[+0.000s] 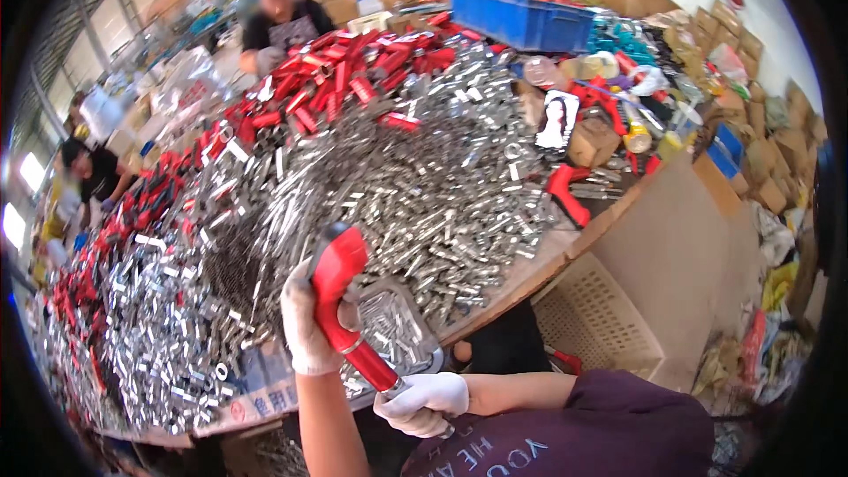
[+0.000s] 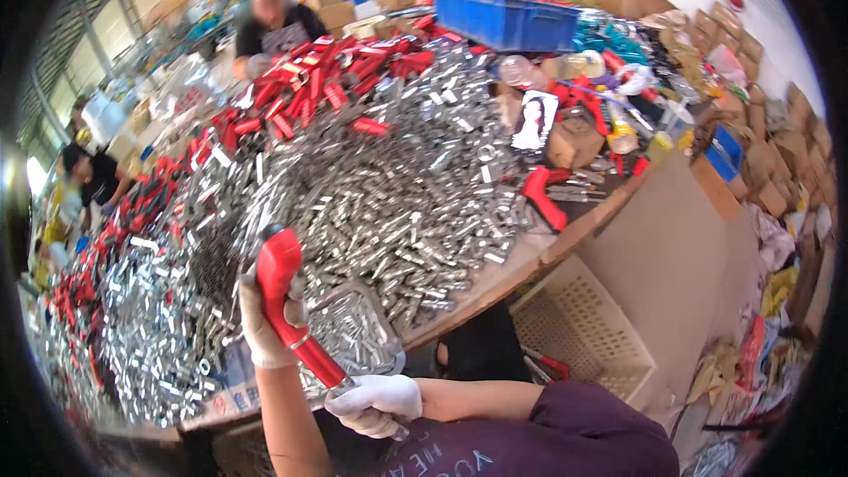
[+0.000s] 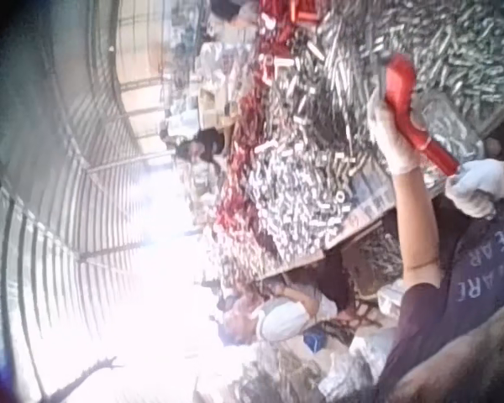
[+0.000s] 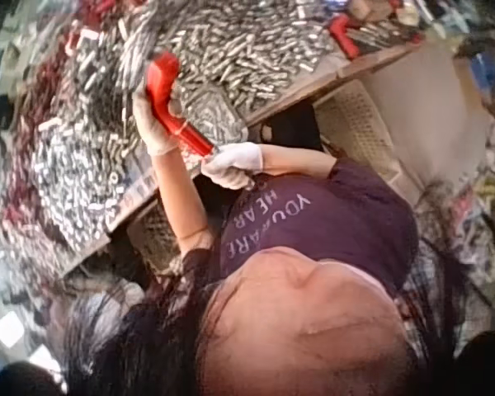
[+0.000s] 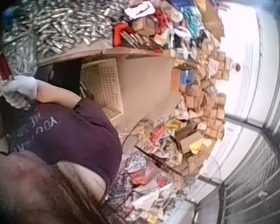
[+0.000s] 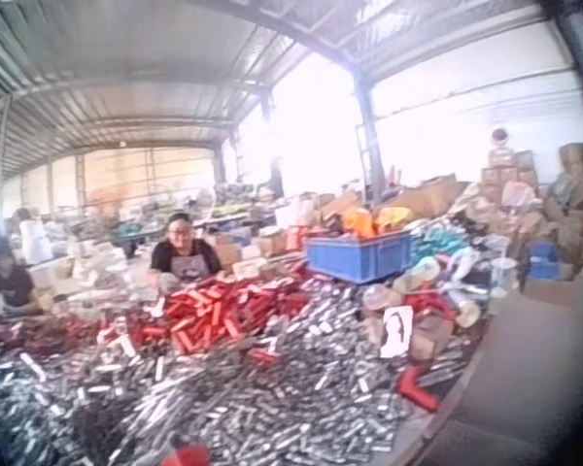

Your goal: The person assembles hand tools by retrieving metal tubes, inserting small metal components from a tray into the tubes, and attaching plastic handles by hand.

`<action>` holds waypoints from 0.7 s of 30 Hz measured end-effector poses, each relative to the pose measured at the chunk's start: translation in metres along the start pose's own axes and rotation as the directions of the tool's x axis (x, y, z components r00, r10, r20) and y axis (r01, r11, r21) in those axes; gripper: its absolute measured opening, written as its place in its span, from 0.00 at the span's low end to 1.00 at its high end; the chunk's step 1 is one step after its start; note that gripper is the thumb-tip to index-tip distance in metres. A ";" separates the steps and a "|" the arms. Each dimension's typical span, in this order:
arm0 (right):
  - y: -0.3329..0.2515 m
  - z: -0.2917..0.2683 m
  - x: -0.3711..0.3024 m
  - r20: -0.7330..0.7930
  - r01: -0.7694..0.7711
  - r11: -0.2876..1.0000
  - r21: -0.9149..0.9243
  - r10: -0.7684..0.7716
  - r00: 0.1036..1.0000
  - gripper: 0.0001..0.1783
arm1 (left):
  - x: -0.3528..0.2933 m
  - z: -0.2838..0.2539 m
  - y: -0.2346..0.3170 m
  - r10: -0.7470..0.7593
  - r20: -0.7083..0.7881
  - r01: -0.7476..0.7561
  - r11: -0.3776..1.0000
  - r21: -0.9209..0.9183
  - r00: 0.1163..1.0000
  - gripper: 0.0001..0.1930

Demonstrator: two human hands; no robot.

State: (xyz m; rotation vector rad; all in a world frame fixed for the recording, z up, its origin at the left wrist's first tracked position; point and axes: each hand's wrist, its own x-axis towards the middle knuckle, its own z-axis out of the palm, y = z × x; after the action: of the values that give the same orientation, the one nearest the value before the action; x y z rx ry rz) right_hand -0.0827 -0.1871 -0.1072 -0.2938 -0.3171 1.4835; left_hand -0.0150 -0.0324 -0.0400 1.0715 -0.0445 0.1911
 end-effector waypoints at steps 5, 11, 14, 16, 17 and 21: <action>-0.028 0.008 -0.013 -0.419 0.027 0.752 -0.659 -0.397 0.817 0.19 | 0.011 0.027 0.005 -0.055 -0.180 0.059 0.998 0.014 0.982 0.27; -0.023 0.024 -0.018 -0.465 0.064 0.853 -0.519 -0.344 0.815 0.21 | 0.018 0.054 -0.002 0.018 -0.202 0.021 0.981 0.191 0.979 0.21; -0.018 0.024 -0.019 -0.397 0.215 0.924 -0.316 -0.334 0.855 0.22 | 0.026 0.057 -0.006 -0.109 -0.118 0.124 0.983 0.135 0.987 0.24; -0.022 0.006 -0.025 -0.387 0.182 0.932 -0.314 -0.301 0.872 0.21 | 0.028 0.066 -0.004 -0.084 -0.084 0.101 0.970 0.223 0.993 0.26; -0.023 0.002 -0.030 -0.397 0.272 0.917 -0.292 -0.375 0.838 0.22 | 0.032 0.049 -0.016 -0.018 -0.043 0.034 0.911 0.411 0.999 0.24; -0.039 -0.019 -0.042 -0.096 0.649 0.733 -0.204 -0.674 0.732 0.19 | 0.032 0.020 -0.060 0.073 0.100 -0.091 -0.121 0.989 0.992 0.16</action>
State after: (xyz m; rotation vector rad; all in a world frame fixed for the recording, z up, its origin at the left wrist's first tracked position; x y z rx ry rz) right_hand -0.0421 -0.2318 -0.1114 -0.3781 -0.3596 0.7107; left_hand 0.0281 -0.0733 -0.0782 2.7542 0.0489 0.3559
